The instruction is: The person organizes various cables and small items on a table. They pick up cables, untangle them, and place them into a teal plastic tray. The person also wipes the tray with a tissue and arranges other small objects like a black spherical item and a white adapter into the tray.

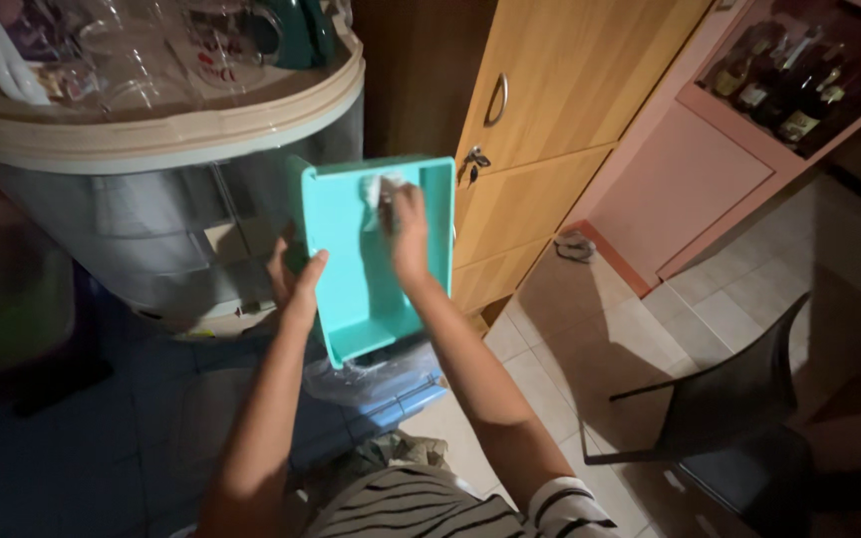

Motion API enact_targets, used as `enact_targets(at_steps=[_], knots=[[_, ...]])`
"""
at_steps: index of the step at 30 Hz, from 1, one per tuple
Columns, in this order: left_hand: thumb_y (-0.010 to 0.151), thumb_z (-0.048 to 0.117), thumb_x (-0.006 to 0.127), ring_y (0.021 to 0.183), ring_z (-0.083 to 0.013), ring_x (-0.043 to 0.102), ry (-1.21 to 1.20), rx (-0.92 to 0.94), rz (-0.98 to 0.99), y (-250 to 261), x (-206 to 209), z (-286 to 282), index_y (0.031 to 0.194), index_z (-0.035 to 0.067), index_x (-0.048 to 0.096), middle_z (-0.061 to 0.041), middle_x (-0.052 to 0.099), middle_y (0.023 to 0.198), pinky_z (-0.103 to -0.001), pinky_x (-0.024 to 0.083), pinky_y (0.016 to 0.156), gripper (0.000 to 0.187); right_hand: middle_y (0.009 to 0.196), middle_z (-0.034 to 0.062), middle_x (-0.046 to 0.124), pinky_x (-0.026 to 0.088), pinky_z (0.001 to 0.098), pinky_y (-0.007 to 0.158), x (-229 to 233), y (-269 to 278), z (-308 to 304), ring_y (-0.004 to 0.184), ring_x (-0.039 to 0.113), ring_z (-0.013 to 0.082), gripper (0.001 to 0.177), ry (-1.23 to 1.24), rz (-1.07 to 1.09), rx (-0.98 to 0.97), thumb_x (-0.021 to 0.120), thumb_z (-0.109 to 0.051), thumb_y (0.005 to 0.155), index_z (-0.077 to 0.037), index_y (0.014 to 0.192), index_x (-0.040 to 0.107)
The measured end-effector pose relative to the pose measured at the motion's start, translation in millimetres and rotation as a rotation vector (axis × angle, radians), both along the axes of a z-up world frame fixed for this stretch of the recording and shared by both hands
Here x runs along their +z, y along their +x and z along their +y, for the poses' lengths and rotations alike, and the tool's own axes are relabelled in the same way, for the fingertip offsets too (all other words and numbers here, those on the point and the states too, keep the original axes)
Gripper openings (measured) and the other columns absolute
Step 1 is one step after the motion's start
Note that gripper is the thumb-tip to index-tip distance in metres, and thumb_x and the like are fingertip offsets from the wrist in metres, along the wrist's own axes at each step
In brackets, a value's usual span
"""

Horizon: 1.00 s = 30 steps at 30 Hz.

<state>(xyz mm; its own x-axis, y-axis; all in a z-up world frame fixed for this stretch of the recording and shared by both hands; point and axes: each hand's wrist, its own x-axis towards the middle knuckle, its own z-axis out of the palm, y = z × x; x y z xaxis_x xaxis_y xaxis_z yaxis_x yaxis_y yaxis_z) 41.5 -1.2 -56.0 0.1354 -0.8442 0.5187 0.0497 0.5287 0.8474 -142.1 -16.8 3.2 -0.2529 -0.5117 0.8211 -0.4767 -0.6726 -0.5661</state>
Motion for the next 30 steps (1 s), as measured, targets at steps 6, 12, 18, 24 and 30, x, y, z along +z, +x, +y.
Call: enact_targets(at_steps=[6, 12, 18, 24, 30], knots=[[0.095, 0.030, 0.078, 0.125, -0.0245, 0.052, -0.035, 0.111, -0.018, -11, -17, -16, 0.148, -0.006, 0.049, -0.016, 0.052, 0.138, -0.037, 0.044, 0.102, 0.070, 0.127, 0.0173, 0.059, 0.049, 0.0379, 0.101, -19, 38, 20, 0.116, 0.058, 0.0348, 0.043, 0.005, 0.453, 0.206, 0.062, -0.005, 0.095, -0.003, 0.138, 0.061], [0.087, 0.030, 0.075, 0.110, -0.0206, 0.062, -0.071, -0.043, 0.060, -23, 26, 13, 0.139, -0.001, 0.056, -0.011, 0.066, 0.119, -0.034, 0.050, 0.095, 0.063, 0.140, 0.0257, 0.051, 0.043, 0.0455, 0.116, 5, 38, 12, 0.133, 0.050, 0.0451, 0.052, -0.116, 0.505, 0.059, 0.063, -0.006, 0.090, 0.002, 0.141, 0.056], [0.086, 0.027, 0.076, 0.104, -0.0193, 0.065, 0.041, 0.027, 0.058, -18, 33, 24, 0.131, -0.001, 0.062, -0.010, 0.069, 0.115, -0.034, 0.052, 0.090, 0.055, 0.145, 0.0373, 0.040, 0.040, 0.0483, 0.116, 12, 17, 4, 0.138, 0.040, 0.0496, 0.046, 0.057, 0.442, -0.061, 0.062, -0.017, 0.098, 0.009, 0.136, 0.055], [0.081, 0.021, 0.077, 0.100, -0.0171, 0.065, -0.049, 0.003, -0.044, -6, 65, 36, 0.141, -0.003, 0.056, -0.009, 0.070, 0.114, -0.032, 0.053, 0.089, 0.068, 0.142, 0.0297, 0.052, 0.034, 0.0520, 0.120, 7, -22, -3, 0.145, 0.037, 0.0469, 0.048, -0.014, 0.620, -0.390, 0.061, -0.018, 0.101, 0.014, 0.137, 0.054], [0.083, 0.018, 0.077, 0.103, -0.0158, 0.064, -0.125, -0.013, -0.007, 1, 70, 32, 0.145, -0.005, 0.053, -0.008, 0.069, 0.117, -0.031, 0.053, 0.092, 0.070, 0.136, 0.0181, 0.063, 0.034, 0.0484, 0.121, -52, -43, -6, 0.139, 0.046, 0.0392, 0.016, 0.140, 1.030, -0.296, 0.065, -0.012, 0.085, 0.000, 0.088, 0.075]])
